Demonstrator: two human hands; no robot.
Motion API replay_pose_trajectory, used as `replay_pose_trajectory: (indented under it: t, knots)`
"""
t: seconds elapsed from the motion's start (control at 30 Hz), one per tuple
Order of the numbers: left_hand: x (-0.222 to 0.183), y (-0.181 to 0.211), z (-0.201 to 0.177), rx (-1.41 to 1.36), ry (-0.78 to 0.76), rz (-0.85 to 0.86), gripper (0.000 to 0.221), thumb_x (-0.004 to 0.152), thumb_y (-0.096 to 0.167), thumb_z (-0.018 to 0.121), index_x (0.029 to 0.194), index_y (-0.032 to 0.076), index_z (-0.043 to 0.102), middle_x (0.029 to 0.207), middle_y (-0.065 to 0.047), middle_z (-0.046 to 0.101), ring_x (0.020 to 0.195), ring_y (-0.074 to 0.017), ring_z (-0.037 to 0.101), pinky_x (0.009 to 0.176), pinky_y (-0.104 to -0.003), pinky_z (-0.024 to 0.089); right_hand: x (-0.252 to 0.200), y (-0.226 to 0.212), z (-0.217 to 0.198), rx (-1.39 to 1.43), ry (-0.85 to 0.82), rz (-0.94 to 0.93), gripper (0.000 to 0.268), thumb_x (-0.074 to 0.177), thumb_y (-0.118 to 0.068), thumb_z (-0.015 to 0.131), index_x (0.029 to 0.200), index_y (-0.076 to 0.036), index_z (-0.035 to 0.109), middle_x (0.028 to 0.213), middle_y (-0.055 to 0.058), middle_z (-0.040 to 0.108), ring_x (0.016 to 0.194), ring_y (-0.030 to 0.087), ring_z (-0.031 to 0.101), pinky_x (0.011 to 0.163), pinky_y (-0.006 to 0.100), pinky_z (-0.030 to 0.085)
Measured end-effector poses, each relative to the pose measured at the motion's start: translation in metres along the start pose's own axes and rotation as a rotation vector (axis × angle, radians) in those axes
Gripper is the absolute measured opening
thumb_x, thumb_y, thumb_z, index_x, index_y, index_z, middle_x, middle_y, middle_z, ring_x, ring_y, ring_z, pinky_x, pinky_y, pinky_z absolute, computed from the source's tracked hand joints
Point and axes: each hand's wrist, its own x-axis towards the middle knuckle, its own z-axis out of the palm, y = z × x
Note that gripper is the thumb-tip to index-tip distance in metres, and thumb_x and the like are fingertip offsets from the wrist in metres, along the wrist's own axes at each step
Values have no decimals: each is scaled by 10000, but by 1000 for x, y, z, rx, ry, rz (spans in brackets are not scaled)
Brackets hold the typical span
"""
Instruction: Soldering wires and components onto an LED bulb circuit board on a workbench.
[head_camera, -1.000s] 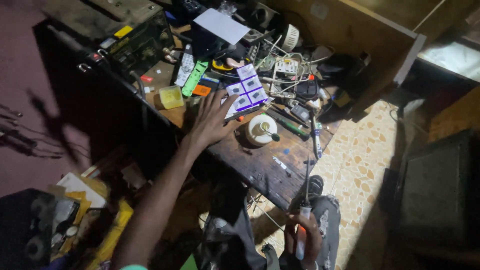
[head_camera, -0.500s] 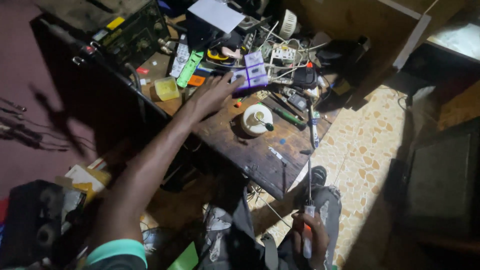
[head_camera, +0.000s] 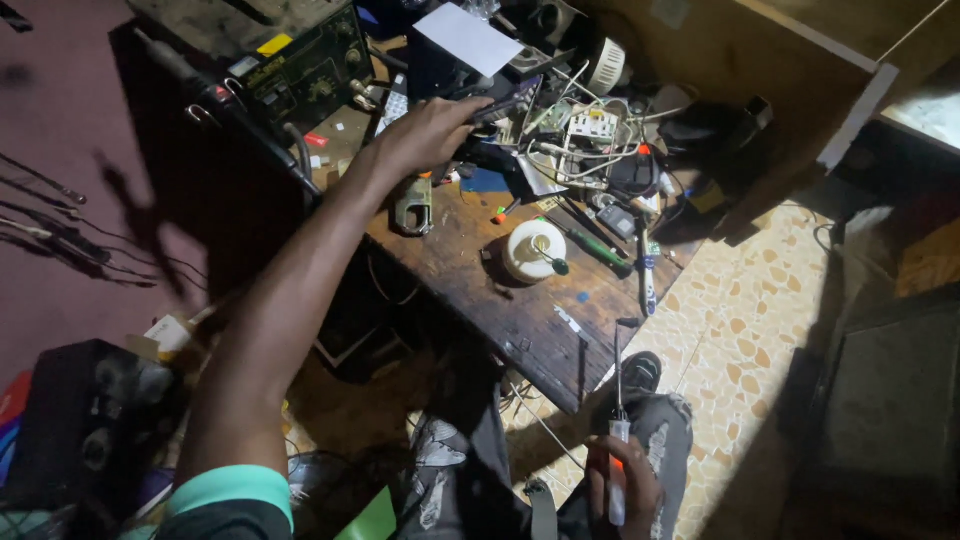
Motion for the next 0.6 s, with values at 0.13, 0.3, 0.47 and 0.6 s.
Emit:
replay_pose_trajectory:
  t: [0.13,0.3,0.47,0.6]
  knots:
    - [3,-3,27,63,25,-100,669,1064,-20,551,1669,181,349,1498,-339,531,579,-148,577,448,-248,525,9,-30,1,66,62,24,194,958,-54,644,1089,-168,731,956,51,705,773,139,689,756,221,470]
    - [17,-31,79,597,121,38,1045,799,-293,625,1691,130,282,1619,-272,455,1369,-472,551,1087,-664,485,8,-27,-4,133,53,106,187,949,-138,631,1097,-174,741,994,61,707,850,148,687,854,227,460]
    - [14,-29,78,642,73,47,1136,763,-316,547,1721,186,201,1710,-261,309,1543,-448,368,1201,-680,326,6,-5,-8,41,87,38,190,941,-89,654,1091,-177,733,1044,72,740,891,181,708,879,254,495]
    - [7,-20,83,492,32,10,955,1026,377,743,1730,181,129,1752,-270,173,1614,-429,215,1277,-622,198,0,8,-4,67,79,53,218,931,-10,664,1101,-131,726,1044,55,770,866,144,750,884,241,557]
